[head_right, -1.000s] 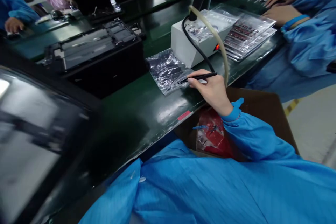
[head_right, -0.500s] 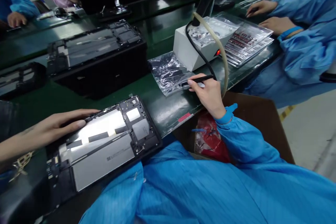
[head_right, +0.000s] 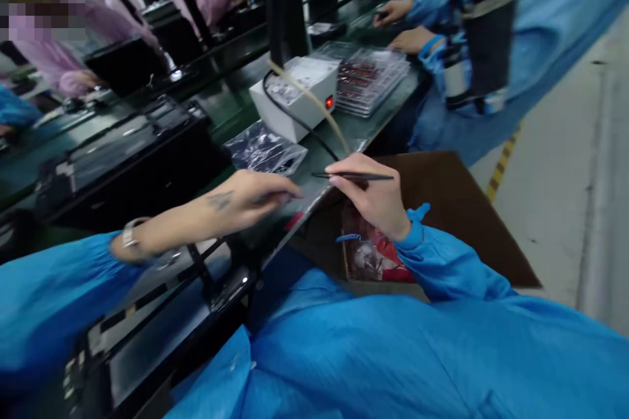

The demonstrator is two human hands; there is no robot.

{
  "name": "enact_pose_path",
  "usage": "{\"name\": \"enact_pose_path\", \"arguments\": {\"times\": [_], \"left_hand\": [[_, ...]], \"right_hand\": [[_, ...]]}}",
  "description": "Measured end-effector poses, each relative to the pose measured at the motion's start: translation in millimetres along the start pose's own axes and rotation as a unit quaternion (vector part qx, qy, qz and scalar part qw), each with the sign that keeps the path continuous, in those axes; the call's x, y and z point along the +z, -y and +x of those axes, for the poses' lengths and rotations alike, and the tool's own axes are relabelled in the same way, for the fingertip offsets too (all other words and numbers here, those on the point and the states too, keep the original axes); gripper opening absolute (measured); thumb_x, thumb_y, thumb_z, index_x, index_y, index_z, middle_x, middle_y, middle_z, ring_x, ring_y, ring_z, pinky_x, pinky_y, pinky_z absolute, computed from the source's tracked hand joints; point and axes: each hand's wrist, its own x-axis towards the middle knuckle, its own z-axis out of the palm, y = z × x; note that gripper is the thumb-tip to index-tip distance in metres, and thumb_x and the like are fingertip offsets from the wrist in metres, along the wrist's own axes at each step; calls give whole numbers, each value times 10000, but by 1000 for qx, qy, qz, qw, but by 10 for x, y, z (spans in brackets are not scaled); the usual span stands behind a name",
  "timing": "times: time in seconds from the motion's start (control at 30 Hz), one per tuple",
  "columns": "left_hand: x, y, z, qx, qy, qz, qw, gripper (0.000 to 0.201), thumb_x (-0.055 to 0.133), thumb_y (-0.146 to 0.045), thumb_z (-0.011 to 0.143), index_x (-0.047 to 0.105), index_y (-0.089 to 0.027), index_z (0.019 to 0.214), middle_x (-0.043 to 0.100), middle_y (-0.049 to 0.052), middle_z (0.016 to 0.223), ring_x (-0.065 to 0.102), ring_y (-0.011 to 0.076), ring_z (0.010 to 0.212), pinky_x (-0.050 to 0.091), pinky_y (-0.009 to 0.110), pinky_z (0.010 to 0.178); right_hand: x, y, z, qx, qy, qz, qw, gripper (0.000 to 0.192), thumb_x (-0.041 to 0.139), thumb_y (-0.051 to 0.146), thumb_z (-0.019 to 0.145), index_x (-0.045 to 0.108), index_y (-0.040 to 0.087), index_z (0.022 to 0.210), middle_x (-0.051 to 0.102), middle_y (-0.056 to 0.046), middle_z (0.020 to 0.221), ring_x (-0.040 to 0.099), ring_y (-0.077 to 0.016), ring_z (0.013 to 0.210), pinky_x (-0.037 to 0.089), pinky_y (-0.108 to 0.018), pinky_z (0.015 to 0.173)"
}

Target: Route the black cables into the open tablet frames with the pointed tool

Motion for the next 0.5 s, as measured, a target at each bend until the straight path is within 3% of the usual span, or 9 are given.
{"name": "enact_pose_path", "arguments": {"times": [0.1, 0.17, 0.27, 0.37, 0.43, 0.5], "left_hand": [[379, -164, 1013, -27, 24, -178, 983, 314, 519, -180, 999, 628, -153, 1292, 701, 112, 1335, 682, 211, 1209, 544, 334, 1047], [617, -366, 1544, -84, 31, -357, 930, 479, 498, -167, 1018, 454, -121, 1493, 556, 157, 1533, 571, 210, 1399, 535, 309, 1094], [825, -696, 2030, -88, 41, -443, 891, 583, 391, -170, 1067, 219, -115, 1621, 343, 123, 1692, 434, 155, 1521, 504, 236, 1137], [830, -883, 2064, -70, 29, -465, 882, 586, 335, -119, 1065, 175, -122, 1628, 282, 87, 1721, 348, 121, 1566, 416, 217, 1218], [725, -864, 1813, -65, 15, -472, 879, 603, 346, -89, 1045, 181, -126, 1623, 288, 100, 1718, 351, 148, 1569, 394, 268, 1249], [539, -721, 1363, -54, -5, -466, 883, 613, 385, -103, 1030, 208, -146, 1615, 308, 124, 1708, 406, 199, 1544, 412, 346, 1249]], "right_hand": [[-461, -123, -201, -3, -215, -4, 977, 222, 852, 511, 771, 801, 304, 831, 753, -62, 908, 717, -290, 948, 584, -510, 995], [-688, -307, -231, 21, -344, 62, 937, 277, 820, 534, 798, 773, 278, 894, 711, -52, 923, 707, -261, 931, 577, -507, 1009], [-896, -630, -134, 91, -399, 201, 890, 294, 768, 529, 850, 705, 248, 911, 619, -14, 821, 705, -194, 871, 612, -415, 948], [-1012, -864, 2, 169, -405, 332, 835, 237, 767, 431, 877, 673, 232, 788, 600, -1, 742, 707, -152, 855, 614, -302, 928], [-1082, -909, 68, 189, -417, 395, 797, 251, 675, 353, 966, 665, 235, 745, 611, 8, 732, 698, -111, 812, 604, -223, 894], [-1126, -842, 116, 197, -412, 454, 765, 361, 572, 329, 1038, 646, 239, 696, 613, 20, 726, 682, -74, 764, 584, -152, 842]]}}
